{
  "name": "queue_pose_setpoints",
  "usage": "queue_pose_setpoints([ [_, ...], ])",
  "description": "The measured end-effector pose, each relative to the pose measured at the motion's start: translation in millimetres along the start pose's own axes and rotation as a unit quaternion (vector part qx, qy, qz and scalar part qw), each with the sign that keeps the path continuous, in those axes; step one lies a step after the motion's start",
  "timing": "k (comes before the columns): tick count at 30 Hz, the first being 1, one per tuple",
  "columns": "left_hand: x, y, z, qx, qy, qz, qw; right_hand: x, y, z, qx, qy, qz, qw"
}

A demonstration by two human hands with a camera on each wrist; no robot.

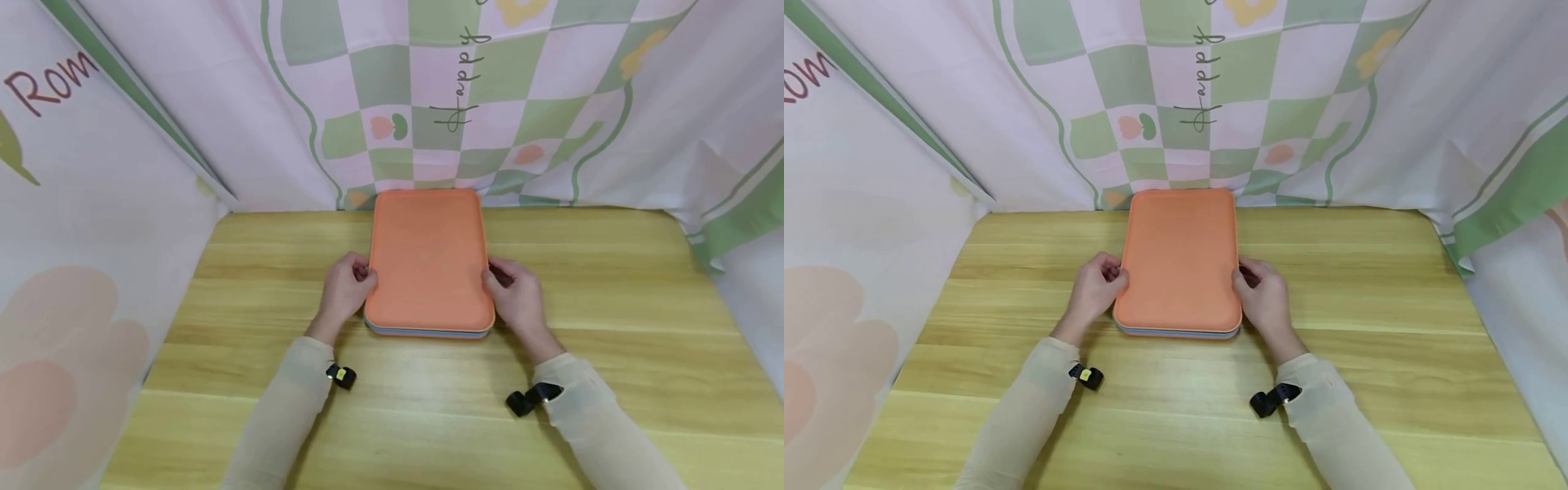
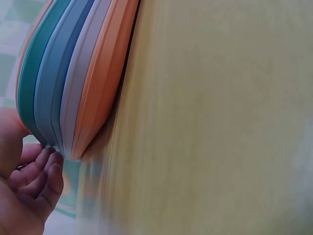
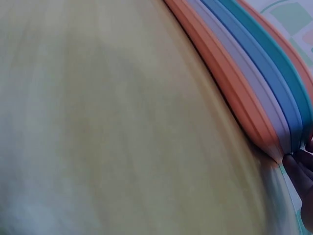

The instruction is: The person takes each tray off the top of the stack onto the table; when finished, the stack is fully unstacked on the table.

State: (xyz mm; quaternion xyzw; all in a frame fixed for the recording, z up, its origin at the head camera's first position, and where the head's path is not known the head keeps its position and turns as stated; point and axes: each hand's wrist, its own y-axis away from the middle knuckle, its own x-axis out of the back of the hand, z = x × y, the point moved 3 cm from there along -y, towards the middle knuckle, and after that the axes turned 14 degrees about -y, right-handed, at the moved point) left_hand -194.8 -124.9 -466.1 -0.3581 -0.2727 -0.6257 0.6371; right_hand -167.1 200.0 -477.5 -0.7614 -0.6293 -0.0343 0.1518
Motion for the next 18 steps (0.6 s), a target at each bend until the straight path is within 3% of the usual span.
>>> queue_pose_setpoints([
  [6,-0.1,-0.7,2.5,-0.001,-0.009,0.012,0.9999,-3.0,0.7,0.7,0.069,0.026,0.026,0.997],
  [18,3.0,-0.3,7.2,-0.019,0.0,0.029,0.9994,-4.5,0.9,-1.3,0.069,0.019,0.031,0.997],
])
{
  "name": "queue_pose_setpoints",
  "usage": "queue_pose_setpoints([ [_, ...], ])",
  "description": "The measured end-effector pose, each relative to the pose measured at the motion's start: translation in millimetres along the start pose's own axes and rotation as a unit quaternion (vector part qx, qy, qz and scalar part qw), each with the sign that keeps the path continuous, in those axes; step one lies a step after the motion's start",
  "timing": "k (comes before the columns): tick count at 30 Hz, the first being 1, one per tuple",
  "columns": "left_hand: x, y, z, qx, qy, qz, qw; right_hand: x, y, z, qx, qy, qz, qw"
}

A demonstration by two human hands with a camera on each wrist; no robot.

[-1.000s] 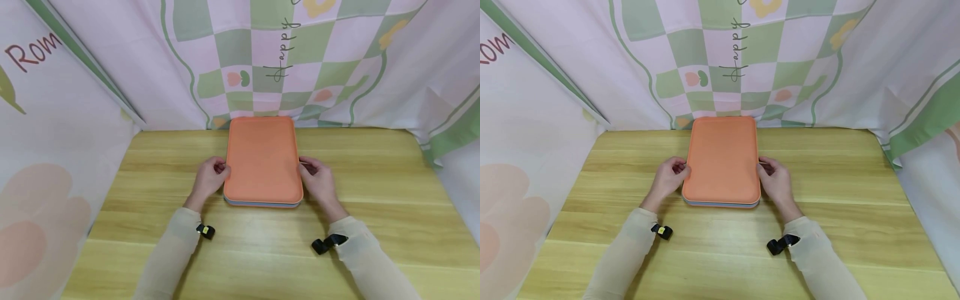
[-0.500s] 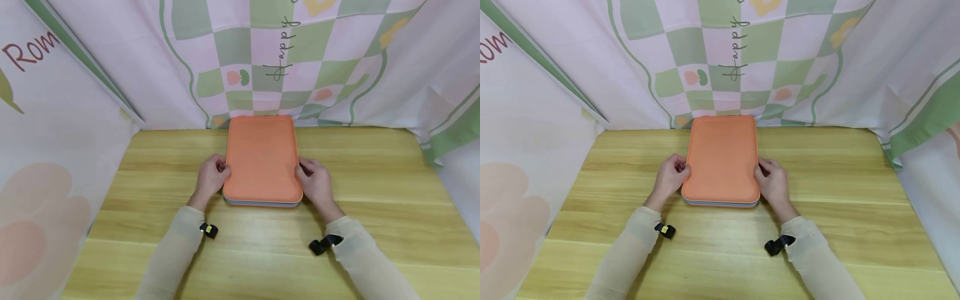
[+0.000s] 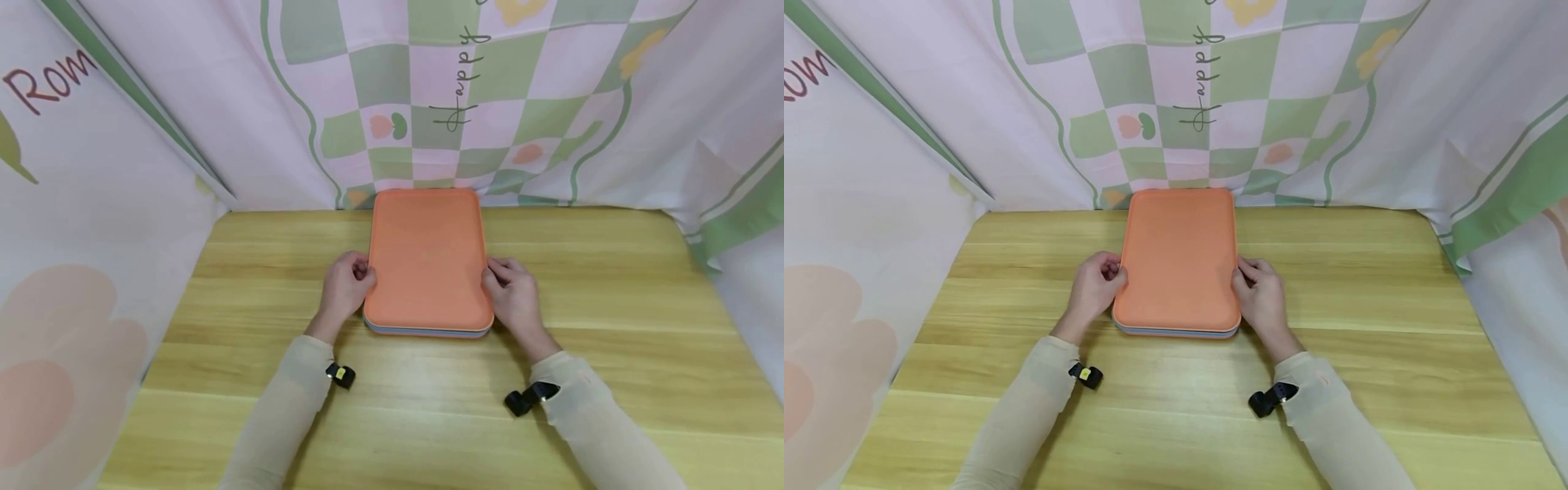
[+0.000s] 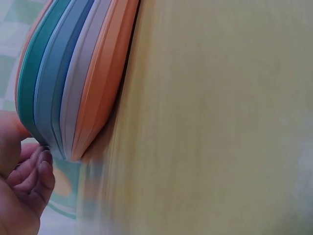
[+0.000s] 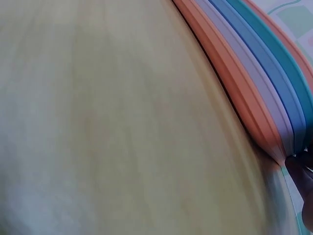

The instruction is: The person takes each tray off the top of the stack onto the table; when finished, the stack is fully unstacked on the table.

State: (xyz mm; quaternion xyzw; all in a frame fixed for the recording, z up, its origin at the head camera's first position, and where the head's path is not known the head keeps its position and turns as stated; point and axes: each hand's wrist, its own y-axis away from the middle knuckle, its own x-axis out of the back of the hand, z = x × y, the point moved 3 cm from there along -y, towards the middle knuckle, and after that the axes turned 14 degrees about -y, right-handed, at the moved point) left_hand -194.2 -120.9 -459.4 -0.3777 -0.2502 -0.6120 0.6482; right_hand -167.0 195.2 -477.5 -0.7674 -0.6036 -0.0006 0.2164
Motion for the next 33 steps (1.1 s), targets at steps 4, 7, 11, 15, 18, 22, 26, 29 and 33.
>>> queue_pose_setpoints([
  [4,0.8,-1.1,0.8,0.011,0.014,-0.003,0.9998,0.2,0.1,0.1,0.0,0.002,-0.003,1.0],
  [7,1.7,-3.4,1.2,0.03,0.029,-0.015,0.999,0.7,-0.2,-0.4,0.002,0.003,-0.005,1.0],
  [11,1.7,-6.7,-0.6,0.061,0.044,-0.034,0.9966,0.9,-0.2,-0.5,-0.005,0.006,-0.008,1.0],
  [15,1.0,-7.5,-3.7,0.08,0.062,-0.044,0.9939,0.2,0.5,-0.7,-0.007,0.01,-0.011,1.0],
  [18,1.4,-6.6,-5.2,0.09,0.071,-0.044,0.9924,-0.6,1.2,-1.0,-0.005,0.01,-0.018,1.0],
  [22,3.1,-6.2,-5.3,0.094,0.064,-0.041,0.9926,-0.9,1.0,-1.0,-0.002,0.013,-0.025,1.0],
  [26,5.2,-6.2,-4.0,0.09,0.049,-0.038,0.994,-0.4,0.6,-2.3,0.007,0.021,-0.026,0.999],
  [29,7.1,-5.3,-3.4,0.091,0.04,-0.033,0.9945,-0.2,0.6,-3.2,0.011,0.018,-0.025,0.999],
  [33,10.4,-3.8,-5.7,0.095,0.044,-0.025,0.9942,0.2,-0.1,-1.9,-0.001,0.007,-0.028,1.0],
])
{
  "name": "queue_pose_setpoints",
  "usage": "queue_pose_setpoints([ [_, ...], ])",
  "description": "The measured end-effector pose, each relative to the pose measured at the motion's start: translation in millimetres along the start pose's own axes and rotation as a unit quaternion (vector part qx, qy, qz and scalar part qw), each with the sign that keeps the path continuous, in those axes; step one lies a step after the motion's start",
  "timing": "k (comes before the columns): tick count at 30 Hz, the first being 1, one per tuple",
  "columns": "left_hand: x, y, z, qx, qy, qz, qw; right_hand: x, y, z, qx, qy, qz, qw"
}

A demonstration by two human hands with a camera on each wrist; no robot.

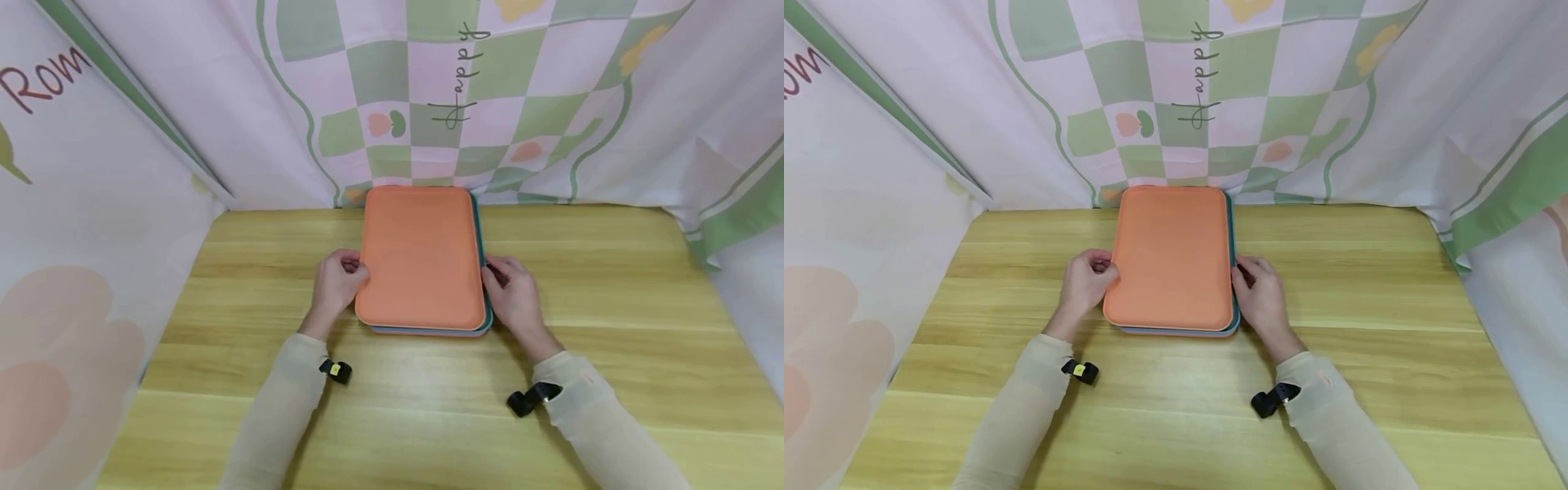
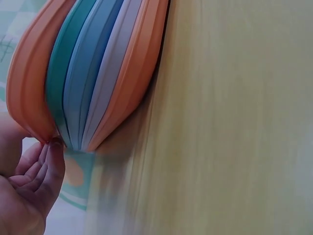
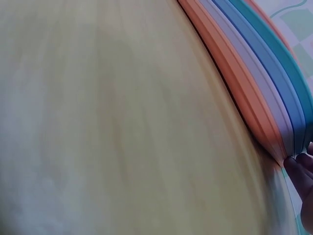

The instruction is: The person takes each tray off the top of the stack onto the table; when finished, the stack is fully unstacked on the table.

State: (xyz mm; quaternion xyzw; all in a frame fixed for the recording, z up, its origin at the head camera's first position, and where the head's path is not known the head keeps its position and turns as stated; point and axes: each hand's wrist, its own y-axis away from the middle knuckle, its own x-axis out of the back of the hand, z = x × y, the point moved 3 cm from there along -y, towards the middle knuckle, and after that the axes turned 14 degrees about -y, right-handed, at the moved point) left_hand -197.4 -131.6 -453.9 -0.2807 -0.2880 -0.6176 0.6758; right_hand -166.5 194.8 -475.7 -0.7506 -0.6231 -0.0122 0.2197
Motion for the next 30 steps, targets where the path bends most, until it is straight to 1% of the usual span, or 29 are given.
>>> queue_pose_setpoints([
  [4,5.7,1.0,-5.6,0.004,0.015,0.01,0.9998,-0.3,-0.3,1.7,-0.016,-0.016,-0.009,1.0],
  [9,14.3,2.6,-15.2,0.016,0.029,0.026,0.9991,-0.2,0.5,2.3,-0.023,-0.023,-0.016,0.999],
  [15,23.9,3.5,-25.8,0.03,0.038,0.032,0.9983,0.4,0.2,4.1,-0.022,-0.014,-0.021,0.999],
  [21,30.4,3.6,-33.3,0.048,0.055,0.039,0.9965,0.7,0.9,4.3,-0.014,-0.012,-0.023,1.0],
  [26,38.0,3.8,-37.7,0.052,0.067,0.06,0.9945,1.7,1.3,3.9,-0.013,-0.015,-0.022,1.0],
  [30,45.6,3.8,-45.4,0.056,0.071,0.073,0.9932,2.1,1.5,2.9,-0.016,-0.011,-0.023,1.0],
])
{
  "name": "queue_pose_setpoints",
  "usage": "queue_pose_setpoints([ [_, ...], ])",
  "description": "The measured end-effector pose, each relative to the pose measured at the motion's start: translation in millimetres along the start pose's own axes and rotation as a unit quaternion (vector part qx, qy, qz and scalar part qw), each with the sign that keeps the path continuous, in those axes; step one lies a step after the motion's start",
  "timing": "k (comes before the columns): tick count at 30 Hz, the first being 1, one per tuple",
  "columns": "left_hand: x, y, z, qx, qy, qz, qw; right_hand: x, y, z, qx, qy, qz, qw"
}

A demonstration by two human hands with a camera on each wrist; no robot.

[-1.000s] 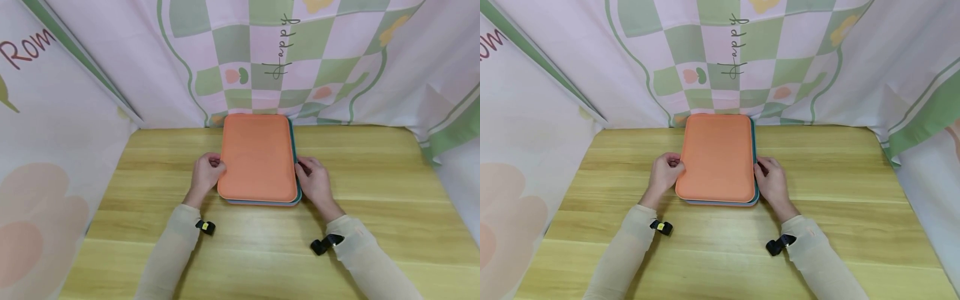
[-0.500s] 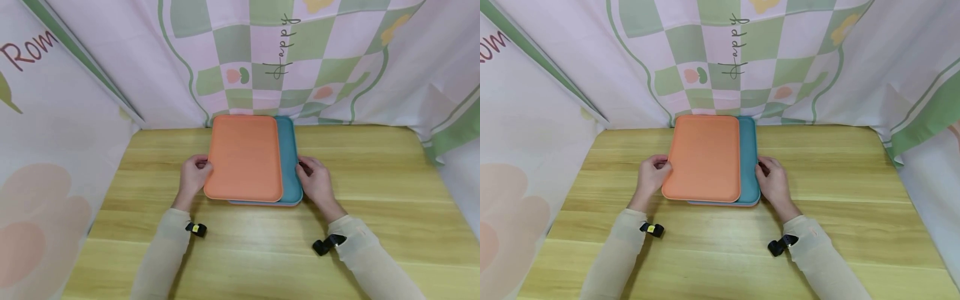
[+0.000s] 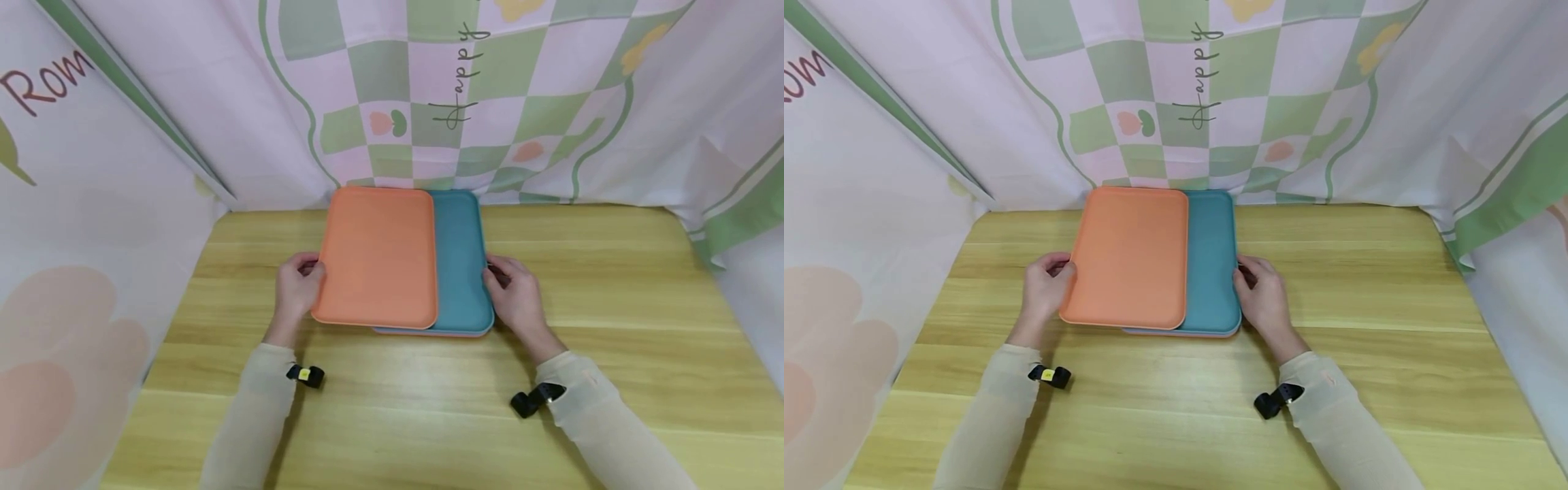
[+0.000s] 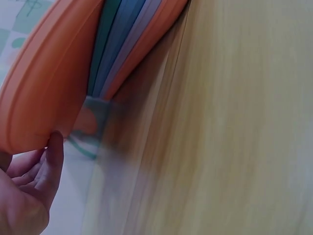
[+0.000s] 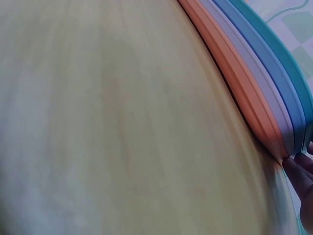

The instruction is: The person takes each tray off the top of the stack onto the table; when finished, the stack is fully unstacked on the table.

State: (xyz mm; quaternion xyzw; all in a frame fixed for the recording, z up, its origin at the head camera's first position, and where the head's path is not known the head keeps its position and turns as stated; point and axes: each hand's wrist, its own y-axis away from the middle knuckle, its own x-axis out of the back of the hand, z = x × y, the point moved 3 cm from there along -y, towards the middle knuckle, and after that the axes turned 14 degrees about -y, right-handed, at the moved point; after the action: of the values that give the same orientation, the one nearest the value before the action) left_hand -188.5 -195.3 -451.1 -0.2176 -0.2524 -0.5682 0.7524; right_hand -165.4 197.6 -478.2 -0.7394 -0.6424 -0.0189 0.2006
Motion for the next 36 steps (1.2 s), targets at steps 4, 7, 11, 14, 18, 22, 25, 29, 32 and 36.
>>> queue_pose_setpoints([
  [4,8.4,-3.3,-8.6,0.016,0.009,-0.001,0.9998,-0.2,0.1,-0.4,-0.004,0.006,-0.002,1.0],
  [7,15.6,-5.6,-15.0,0.026,0.013,0.002,0.9996,0.1,0.4,-0.7,-0.01,0.006,-0.005,1.0],
  [11,26.5,-7.6,-24.2,0.033,0.019,0.021,0.999,0.3,0.3,-0.9,-0.016,0.004,-0.003,1.0],
  [14,35.8,-7.7,-31.2,0.04,0.021,0.035,0.9984,0.3,0.1,-1.1,-0.017,0.007,-0.002,1.0],
  [18,49.8,-8.3,-40.8,0.05,0.012,0.048,0.9976,-0.3,0.0,-1.5,-0.019,0.009,-0.003,1.0],
  [22,64.6,-10.8,-51.1,0.058,0.004,0.056,0.9967,-0.8,0.4,-1.8,-0.022,0.01,-0.006,1.0],
  [25,77.3,-12.8,-58.7,0.064,-0.008,0.058,0.9962,-1.0,0.8,-2.2,-0.023,0.008,-0.006,1.0],
  [29,95.3,-15.2,-71.0,0.072,-0.024,0.07,0.9946,-1.4,1.0,-2.4,-0.023,0.005,-0.005,1.0],
  [32,106.6,-16.7,-81.4,0.081,-0.033,0.077,0.9932,-1.6,0.9,-2.5,-0.024,0.008,-0.005,1.0],
  [36,117.7,-19.5,-94.7,0.094,-0.042,0.077,0.9917,-1.7,0.7,-2.8,-0.024,0.011,-0.006,1.0],
])
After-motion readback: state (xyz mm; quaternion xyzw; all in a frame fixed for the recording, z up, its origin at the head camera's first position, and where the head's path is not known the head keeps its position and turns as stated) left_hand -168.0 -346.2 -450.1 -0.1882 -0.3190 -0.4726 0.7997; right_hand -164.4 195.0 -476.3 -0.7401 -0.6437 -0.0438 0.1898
